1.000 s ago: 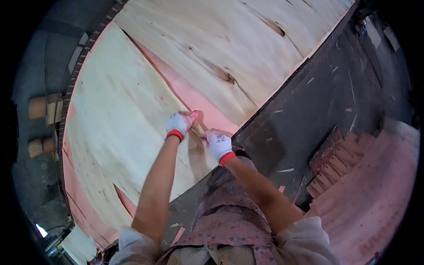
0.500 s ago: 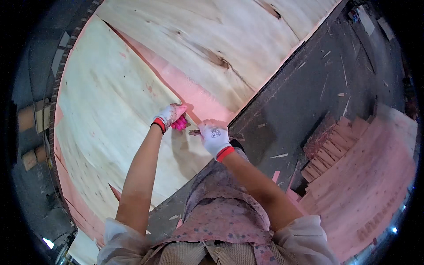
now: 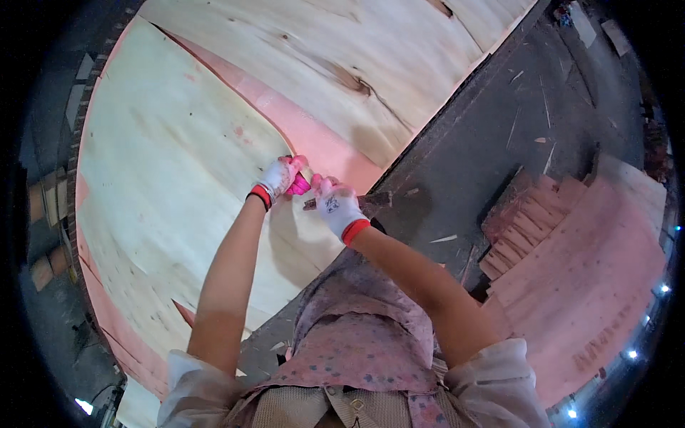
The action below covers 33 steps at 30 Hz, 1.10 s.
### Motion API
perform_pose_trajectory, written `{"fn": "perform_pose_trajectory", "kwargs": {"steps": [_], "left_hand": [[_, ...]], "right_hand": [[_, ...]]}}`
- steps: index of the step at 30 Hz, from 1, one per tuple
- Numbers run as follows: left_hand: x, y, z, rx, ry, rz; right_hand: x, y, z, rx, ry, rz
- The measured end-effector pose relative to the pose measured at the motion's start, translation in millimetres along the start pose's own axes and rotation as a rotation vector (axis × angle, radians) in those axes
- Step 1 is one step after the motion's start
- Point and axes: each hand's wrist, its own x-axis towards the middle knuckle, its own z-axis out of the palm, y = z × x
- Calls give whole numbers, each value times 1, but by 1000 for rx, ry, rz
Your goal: The person organizes and aligns large sheets of plywood on a long work surface, handling them by hand and using a small hand scraper to clean or flatten sections. The person moves stacks of material and applies thin pink strips between layers.
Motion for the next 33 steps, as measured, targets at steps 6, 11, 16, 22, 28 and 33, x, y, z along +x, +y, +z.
{"fn": "perform_pose_trajectory", "kwargs": {"steps": [6, 11, 16, 22, 28, 33], "left_hand": [[-42, 126, -34, 607, -203, 62], [-36, 143, -30, 687, 183, 90], [-2, 110, -5, 676, 807, 333], [5, 71, 3, 710, 783, 495], [13, 76, 6, 713, 714, 524], [15, 78, 0, 746, 695, 551]], "right_hand": [[9, 5, 22, 38, -91, 62], [8, 5, 22, -166, -91, -23], [11, -8, 9, -116, -74, -2], [-13, 36, -11, 369, -91, 105], [-27, 44, 18, 779, 130, 65], [-1, 36, 35, 615, 135, 90]]}}
